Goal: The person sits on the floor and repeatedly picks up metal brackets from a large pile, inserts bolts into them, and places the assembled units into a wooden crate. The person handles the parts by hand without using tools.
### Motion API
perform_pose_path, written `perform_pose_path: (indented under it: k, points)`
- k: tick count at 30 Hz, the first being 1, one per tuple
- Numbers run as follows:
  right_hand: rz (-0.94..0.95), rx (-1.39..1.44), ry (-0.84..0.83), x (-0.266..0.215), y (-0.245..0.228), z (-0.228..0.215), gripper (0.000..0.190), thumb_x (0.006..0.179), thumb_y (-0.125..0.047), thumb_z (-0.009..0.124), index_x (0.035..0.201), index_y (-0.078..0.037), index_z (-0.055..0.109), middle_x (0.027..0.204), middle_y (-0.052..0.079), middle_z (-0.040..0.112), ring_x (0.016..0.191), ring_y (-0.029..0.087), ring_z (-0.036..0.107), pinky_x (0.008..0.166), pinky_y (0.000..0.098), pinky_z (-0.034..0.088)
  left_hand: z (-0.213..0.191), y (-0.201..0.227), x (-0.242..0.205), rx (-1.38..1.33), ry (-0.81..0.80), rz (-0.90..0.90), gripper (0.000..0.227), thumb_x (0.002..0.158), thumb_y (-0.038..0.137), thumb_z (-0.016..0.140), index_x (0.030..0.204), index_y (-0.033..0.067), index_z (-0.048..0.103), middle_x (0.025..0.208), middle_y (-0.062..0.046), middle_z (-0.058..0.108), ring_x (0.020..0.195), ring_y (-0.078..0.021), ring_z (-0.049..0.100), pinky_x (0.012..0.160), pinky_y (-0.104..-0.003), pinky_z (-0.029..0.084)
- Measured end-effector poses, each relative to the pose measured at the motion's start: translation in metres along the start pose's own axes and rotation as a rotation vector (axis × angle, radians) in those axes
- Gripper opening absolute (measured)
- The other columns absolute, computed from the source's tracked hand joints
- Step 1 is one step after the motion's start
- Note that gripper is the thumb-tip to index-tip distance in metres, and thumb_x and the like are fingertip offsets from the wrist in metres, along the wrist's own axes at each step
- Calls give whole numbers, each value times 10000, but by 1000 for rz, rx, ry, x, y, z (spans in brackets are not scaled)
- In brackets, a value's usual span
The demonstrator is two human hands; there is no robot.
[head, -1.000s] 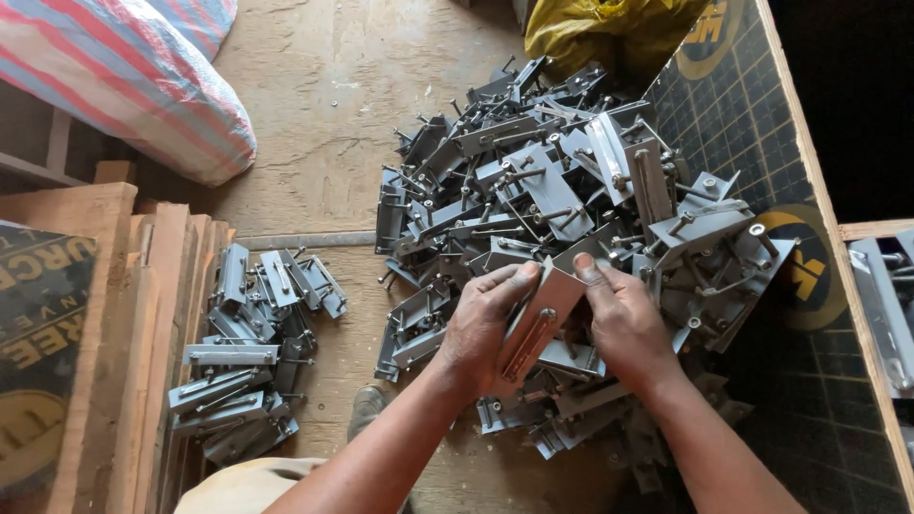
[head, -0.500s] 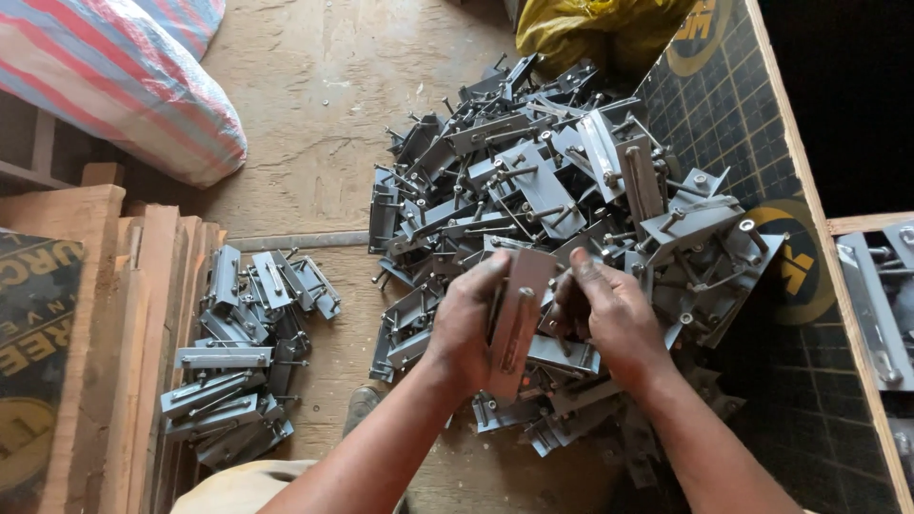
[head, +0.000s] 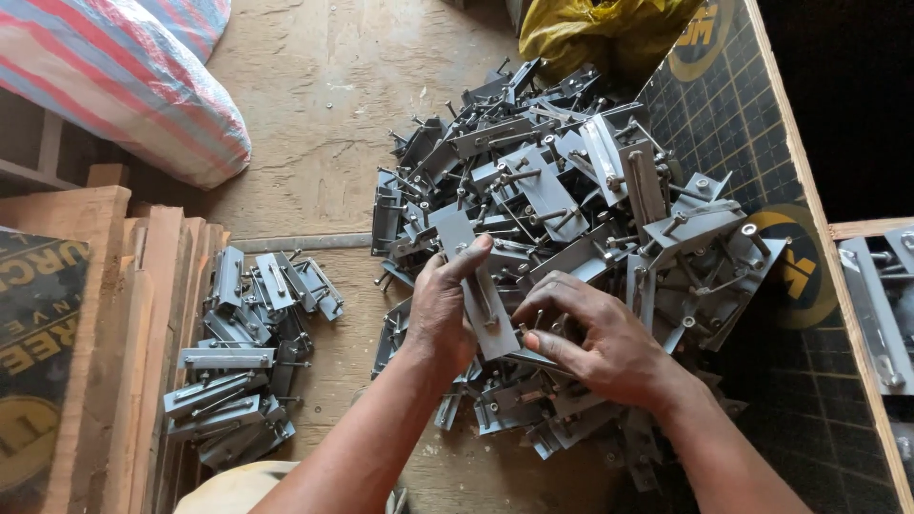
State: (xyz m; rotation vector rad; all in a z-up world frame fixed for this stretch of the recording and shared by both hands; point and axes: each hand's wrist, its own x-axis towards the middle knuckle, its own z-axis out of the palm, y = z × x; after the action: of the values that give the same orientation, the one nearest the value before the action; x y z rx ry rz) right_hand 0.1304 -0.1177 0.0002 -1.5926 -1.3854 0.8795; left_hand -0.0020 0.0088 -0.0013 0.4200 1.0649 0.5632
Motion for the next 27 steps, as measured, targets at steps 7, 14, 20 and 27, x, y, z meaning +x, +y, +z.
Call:
perform_pose_path:
  k: [7,14,20,27]
  points:
    - [123,-170,-19,1,11,12,412,1036,-411,521,811,-123,711,708,79,672,649,264,686,619,410,565,-1,-11,12,-65,-2,-44,359,755,242,874,927,91,597,773,-97,562,703,-303,650,524,-492,567]
    - [192,-25,-17,1,-6,-1,200,933,-321,676,941,-137,756,733,80,746,677,225,727,604,372,585,7,-10,5,-142,8,1,322,755,172,854,817,101,546,724,-57,522,688,-225,620,579,-362,526]
    - [210,-113,-43,-2,6,10,267,972,-366,628,820,-158,701,655,85,682,600,262,669,577,411,552,3,-11,5,-116,10,-15,292,766,177,848,880,94,593,753,-59,553,735,-228,625,636,-376,542]
    - [176,23,32,-1,9,6,216,917,-354,698,851,-159,763,646,68,694,584,198,624,550,378,535,11,-1,-9,-103,5,-52,281,767,198,848,903,120,614,766,-44,563,747,-210,614,682,-354,528]
